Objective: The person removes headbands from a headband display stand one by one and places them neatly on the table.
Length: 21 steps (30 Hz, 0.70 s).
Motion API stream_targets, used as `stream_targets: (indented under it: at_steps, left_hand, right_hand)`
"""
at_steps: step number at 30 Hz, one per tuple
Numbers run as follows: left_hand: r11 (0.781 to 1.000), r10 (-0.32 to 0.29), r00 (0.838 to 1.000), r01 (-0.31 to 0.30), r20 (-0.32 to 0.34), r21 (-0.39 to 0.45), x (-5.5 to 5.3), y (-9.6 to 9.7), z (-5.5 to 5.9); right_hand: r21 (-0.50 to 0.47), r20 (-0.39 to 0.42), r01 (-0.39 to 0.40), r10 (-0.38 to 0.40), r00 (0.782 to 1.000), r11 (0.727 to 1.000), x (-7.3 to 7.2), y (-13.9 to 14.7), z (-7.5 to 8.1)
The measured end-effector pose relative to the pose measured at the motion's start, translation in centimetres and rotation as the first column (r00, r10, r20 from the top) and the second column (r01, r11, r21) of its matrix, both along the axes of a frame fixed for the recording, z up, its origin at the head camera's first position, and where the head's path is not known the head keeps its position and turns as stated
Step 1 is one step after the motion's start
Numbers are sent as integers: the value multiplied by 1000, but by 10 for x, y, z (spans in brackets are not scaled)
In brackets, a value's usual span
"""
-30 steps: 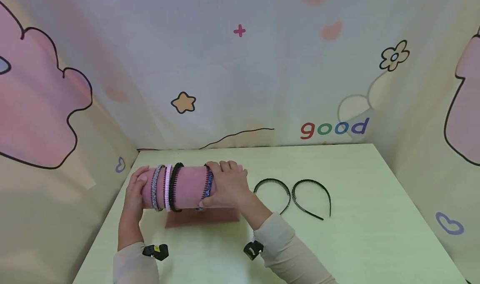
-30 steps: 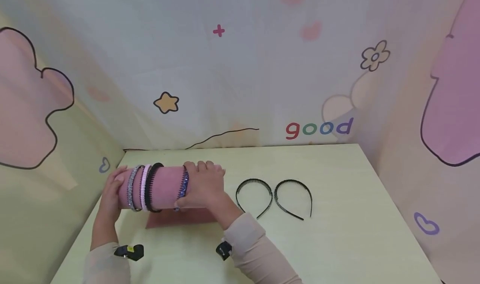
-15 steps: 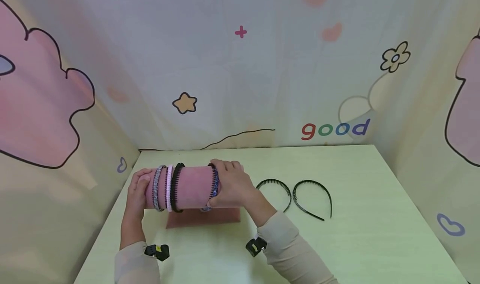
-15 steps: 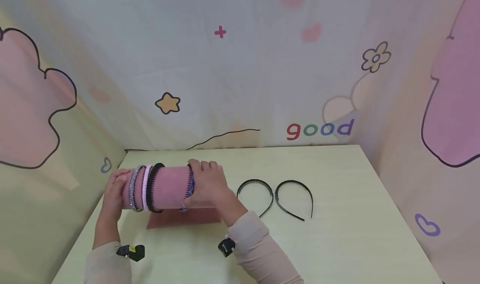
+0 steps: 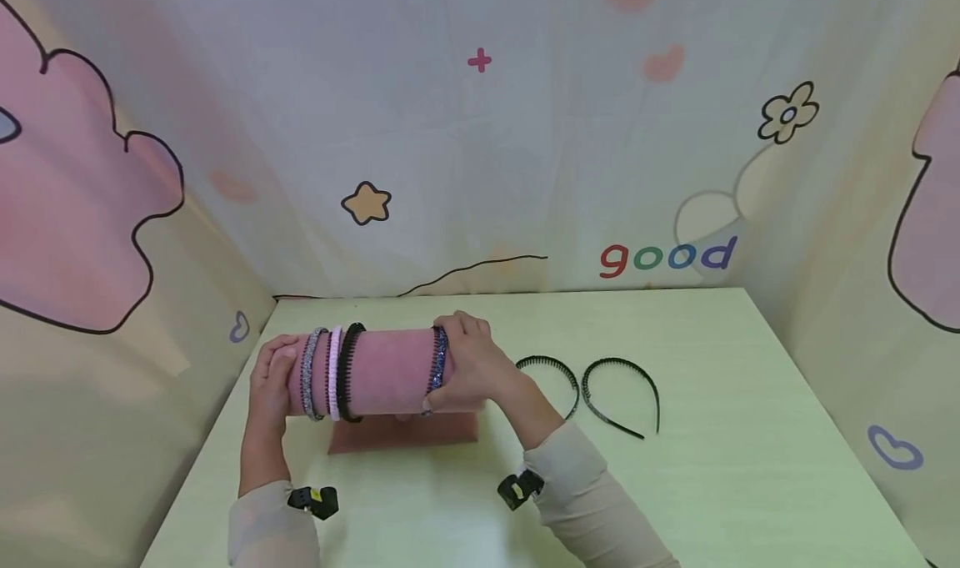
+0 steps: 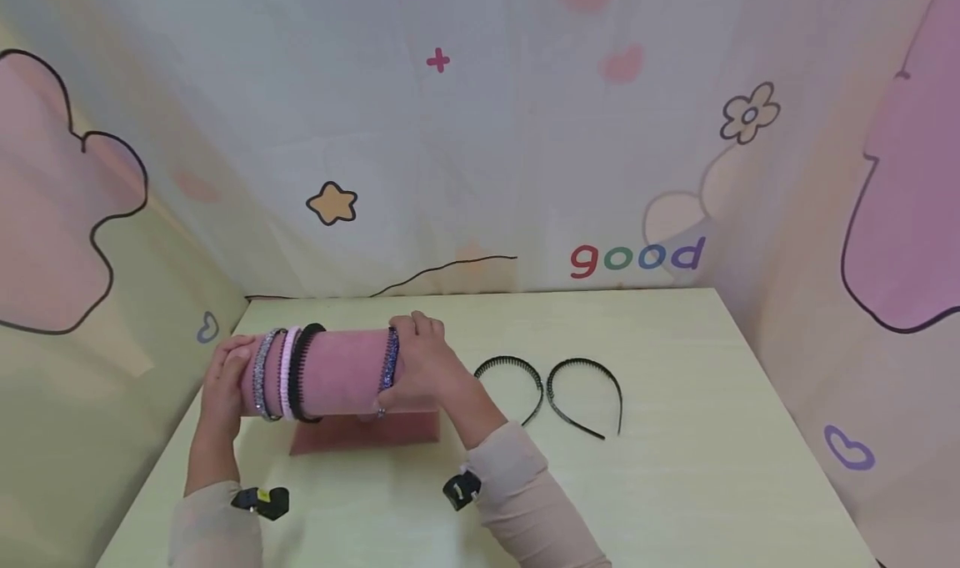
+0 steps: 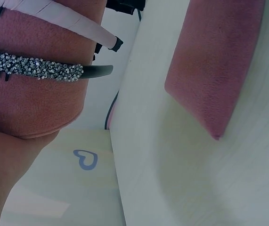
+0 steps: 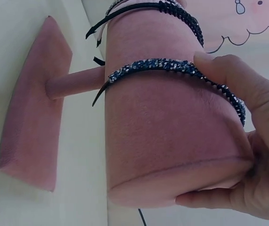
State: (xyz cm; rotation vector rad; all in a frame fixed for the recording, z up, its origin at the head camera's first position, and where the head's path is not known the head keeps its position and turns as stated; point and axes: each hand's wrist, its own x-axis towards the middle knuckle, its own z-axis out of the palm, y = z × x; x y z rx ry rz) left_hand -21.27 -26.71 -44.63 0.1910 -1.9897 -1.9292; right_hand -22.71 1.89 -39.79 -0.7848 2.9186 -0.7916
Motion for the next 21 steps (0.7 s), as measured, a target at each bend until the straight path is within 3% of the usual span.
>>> stream_targets:
  at_steps: [9,14,17,21]
  left_hand:
    - [1000,3,1000,-3,-19,6,1,3,2]
    - [1000,21,999,-20,-32,13,-1,4,2]
    - [1000,16,1000,-15,-17,13,-3,1,0]
    - [999,25,1000,-25,7,23,-7,-5,-7]
  right_hand:
    - [-157,126,38,-18,992,987,-5,14,-12]
    - [-227,128,27,2,992,974,-11,20,-18]
    - [-299,147,33,12,989,954,-15,27,-23]
    - [-437,222,42,62,973,899,-18,39,-30]
